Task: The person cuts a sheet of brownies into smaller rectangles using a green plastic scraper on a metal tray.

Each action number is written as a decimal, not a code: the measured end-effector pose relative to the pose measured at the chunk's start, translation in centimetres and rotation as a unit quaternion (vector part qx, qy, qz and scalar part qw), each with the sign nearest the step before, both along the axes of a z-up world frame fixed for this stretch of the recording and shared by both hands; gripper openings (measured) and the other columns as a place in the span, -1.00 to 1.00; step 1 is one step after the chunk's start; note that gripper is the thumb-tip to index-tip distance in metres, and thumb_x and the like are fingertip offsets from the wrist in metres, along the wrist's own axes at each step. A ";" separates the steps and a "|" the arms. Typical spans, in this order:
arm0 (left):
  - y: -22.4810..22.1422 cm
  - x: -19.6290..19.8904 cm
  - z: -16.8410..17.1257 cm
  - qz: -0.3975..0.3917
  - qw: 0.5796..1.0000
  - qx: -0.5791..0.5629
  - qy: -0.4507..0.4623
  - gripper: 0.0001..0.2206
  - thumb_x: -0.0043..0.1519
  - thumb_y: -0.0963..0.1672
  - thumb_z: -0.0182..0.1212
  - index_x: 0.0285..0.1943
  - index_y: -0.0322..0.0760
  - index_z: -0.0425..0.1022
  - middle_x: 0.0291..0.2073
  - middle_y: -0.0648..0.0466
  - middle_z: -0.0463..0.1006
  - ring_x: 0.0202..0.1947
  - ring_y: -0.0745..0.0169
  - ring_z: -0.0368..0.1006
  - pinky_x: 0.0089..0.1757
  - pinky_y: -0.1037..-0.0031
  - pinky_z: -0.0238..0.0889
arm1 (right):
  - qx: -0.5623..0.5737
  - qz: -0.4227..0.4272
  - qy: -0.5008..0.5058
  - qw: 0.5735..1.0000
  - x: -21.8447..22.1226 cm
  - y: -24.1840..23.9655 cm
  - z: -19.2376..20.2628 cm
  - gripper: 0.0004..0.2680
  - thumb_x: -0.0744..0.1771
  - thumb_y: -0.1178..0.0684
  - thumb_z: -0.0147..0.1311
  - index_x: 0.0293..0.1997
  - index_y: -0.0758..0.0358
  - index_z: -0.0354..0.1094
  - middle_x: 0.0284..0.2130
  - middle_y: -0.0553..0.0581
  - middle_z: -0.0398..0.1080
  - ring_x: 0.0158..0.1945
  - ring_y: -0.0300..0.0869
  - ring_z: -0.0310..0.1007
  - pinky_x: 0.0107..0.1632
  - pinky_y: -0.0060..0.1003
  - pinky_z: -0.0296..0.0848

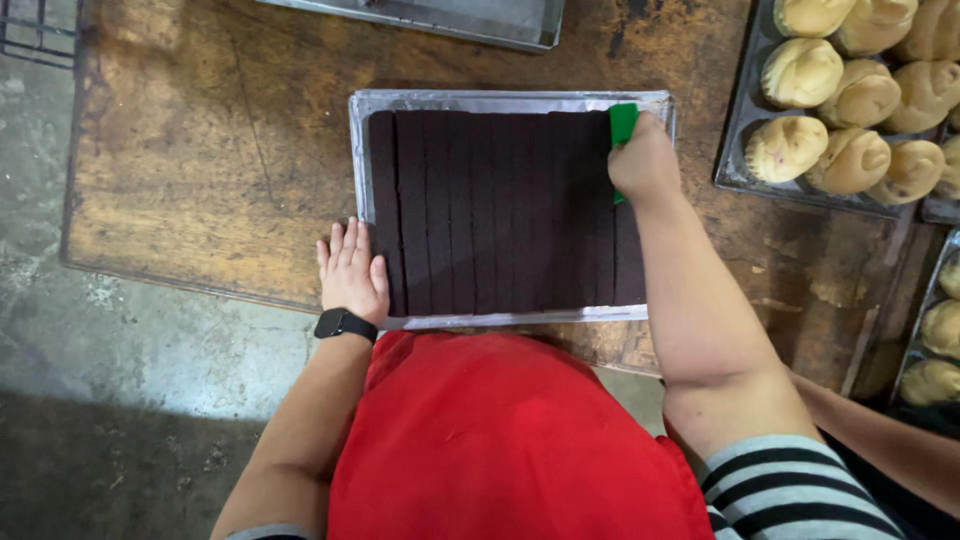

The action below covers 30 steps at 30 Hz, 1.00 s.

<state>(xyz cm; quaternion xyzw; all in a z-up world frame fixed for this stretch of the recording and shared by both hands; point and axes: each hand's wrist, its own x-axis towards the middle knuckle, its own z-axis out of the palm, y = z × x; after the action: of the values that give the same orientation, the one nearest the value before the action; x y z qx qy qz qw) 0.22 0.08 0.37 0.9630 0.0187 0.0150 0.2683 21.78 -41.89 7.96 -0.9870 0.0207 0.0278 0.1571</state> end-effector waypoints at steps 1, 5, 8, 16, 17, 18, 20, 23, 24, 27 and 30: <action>-0.1 0.1 -0.1 0.000 1.000 -0.001 -0.004 -0.45 0.36 -0.06 -0.04 0.51 -0.46 0.21 0.46 -0.22 0.25 0.50 -0.32 0.04 0.40 -0.11 -0.27 | 0.001 -0.010 0.025 1.000 -0.1 -0.2 0.3 -0.79 0.32 0.17 0.04 0.03 0.41 0.28 -0.06 0.55 0.45 0.05 0.39 0.44 0.10 0.14 0.42; -0.5 -0.1 0.1 0.004 1.000 -0.009 -0.020 -0.45 0.35 -0.06 -0.03 0.51 -0.45 0.22 0.46 -0.22 0.25 0.50 -0.32 0.05 0.40 -0.11 -0.27 | -0.012 -0.021 0.069 0.997 -2.6 0.1 1.5 -0.70 0.31 0.18 0.02 0.16 0.42 0.20 -0.08 0.60 0.43 0.05 0.40 0.42 0.09 0.17 0.41; -0.3 0.2 -0.1 0.001 1.000 -0.007 -0.019 -0.45 0.35 -0.06 -0.03 0.51 -0.45 0.22 0.45 -0.22 0.26 0.49 -0.33 0.05 0.40 -0.11 -0.27 | -0.056 -0.037 0.119 0.991 -6.3 0.1 2.4 -0.68 0.27 0.13 0.10 0.09 0.44 0.19 -0.04 0.59 0.39 0.03 0.38 0.42 0.05 0.16 0.40; -0.3 -0.1 -0.2 -0.004 0.999 -0.003 -0.032 -0.48 0.38 -0.07 -0.03 0.50 -0.48 0.24 0.45 -0.24 0.27 0.49 -0.35 0.06 0.40 -0.12 -0.26 | 0.055 -0.089 0.043 0.994 -12.6 -0.8 8.5 -0.66 0.31 0.07 0.10 0.20 0.35 0.23 -0.12 0.50 0.48 -0.02 0.33 0.50 0.06 0.08 0.47; -0.3 0.0 -0.3 -0.002 1.000 0.001 -0.031 -0.48 0.38 -0.08 -0.04 0.49 -0.48 0.25 0.45 -0.24 0.28 0.49 -0.35 0.06 0.40 -0.12 -0.26 | 0.055 -0.092 0.043 0.993 -13.5 -1.2 9.8 -0.66 0.31 0.07 0.10 0.20 0.35 0.23 -0.12 0.50 0.48 -0.02 0.33 0.50 0.06 0.08 0.47; -0.3 -0.1 -0.3 -0.005 1.000 0.001 -0.030 -0.48 0.38 -0.08 -0.04 0.49 -0.48 0.25 0.45 -0.24 0.28 0.49 -0.35 0.06 0.40 -0.12 -0.26 | 0.059 -0.112 0.046 0.991 -14.4 -2.0 11.0 -0.64 0.30 0.06 0.11 0.20 0.34 0.23 -0.13 0.49 0.48 -0.03 0.32 0.50 0.03 0.10 0.47; -0.4 -0.2 -0.2 -0.003 0.999 -0.001 -0.035 -0.48 0.38 -0.08 -0.05 0.50 -0.49 0.24 0.46 -0.25 0.27 0.50 -0.34 0.05 0.41 -0.12 -0.26 | 0.063 -0.137 0.047 0.987 -16.1 -3.2 12.3 -0.63 0.29 0.04 0.12 0.21 0.33 0.23 -0.13 0.48 0.48 -0.05 0.32 0.51 0.00 0.11 0.46; -0.5 -0.2 -0.1 -0.001 0.999 -0.006 -0.038 -0.48 0.38 -0.08 -0.05 0.50 -0.50 0.24 0.45 -0.24 0.27 0.50 -0.32 0.05 0.41 -0.13 -0.26 | -0.020 -0.120 0.120 0.985 -17.5 -4.1 11.5 -0.69 0.31 0.02 0.13 0.08 0.40 0.23 -0.19 0.55 0.47 -0.08 0.38 0.48 0.01 0.15 0.44; -0.5 -0.1 -0.2 -0.001 0.999 -0.005 -0.039 -0.48 0.38 -0.08 -0.05 0.50 -0.50 0.24 0.45 -0.24 0.27 0.50 -0.32 0.05 0.41 -0.13 -0.26 | -0.029 -0.122 0.122 0.985 -18.1 -4.3 11.0 -0.70 0.31 0.01 0.14 0.04 0.40 0.24 -0.19 0.55 0.47 -0.08 0.38 0.48 0.02 0.16 0.44; -0.5 -0.2 -0.3 -0.004 0.999 -0.004 -0.041 -0.48 0.38 -0.09 -0.06 0.50 -0.50 0.24 0.46 -0.25 0.27 0.51 -0.32 0.05 0.41 -0.12 -0.25 | -0.034 -0.113 0.108 0.987 -18.9 -4.3 9.7 -0.72 0.30 0.00 0.15 -0.03 0.39 0.26 -0.18 0.55 0.47 -0.07 0.39 0.48 0.01 0.17 0.44; -0.6 -0.1 -0.3 -0.001 0.999 -0.003 -0.035 -0.49 0.38 -0.08 -0.06 0.49 -0.49 0.25 0.46 -0.24 0.27 0.51 -0.31 0.05 0.40 -0.12 -0.27 | -0.036 -0.109 0.108 0.988 -18.8 -4.0 9.3 -0.72 0.30 0.00 0.13 -0.01 0.39 0.25 -0.20 0.54 0.47 -0.09 0.38 0.48 -0.01 0.18 0.44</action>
<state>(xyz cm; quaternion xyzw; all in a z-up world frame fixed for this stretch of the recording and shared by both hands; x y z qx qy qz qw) 0.15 -0.47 0.03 0.9611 0.0082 0.0486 0.2717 2.94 -45.84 17.27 -0.9750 0.1458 0.1159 0.1209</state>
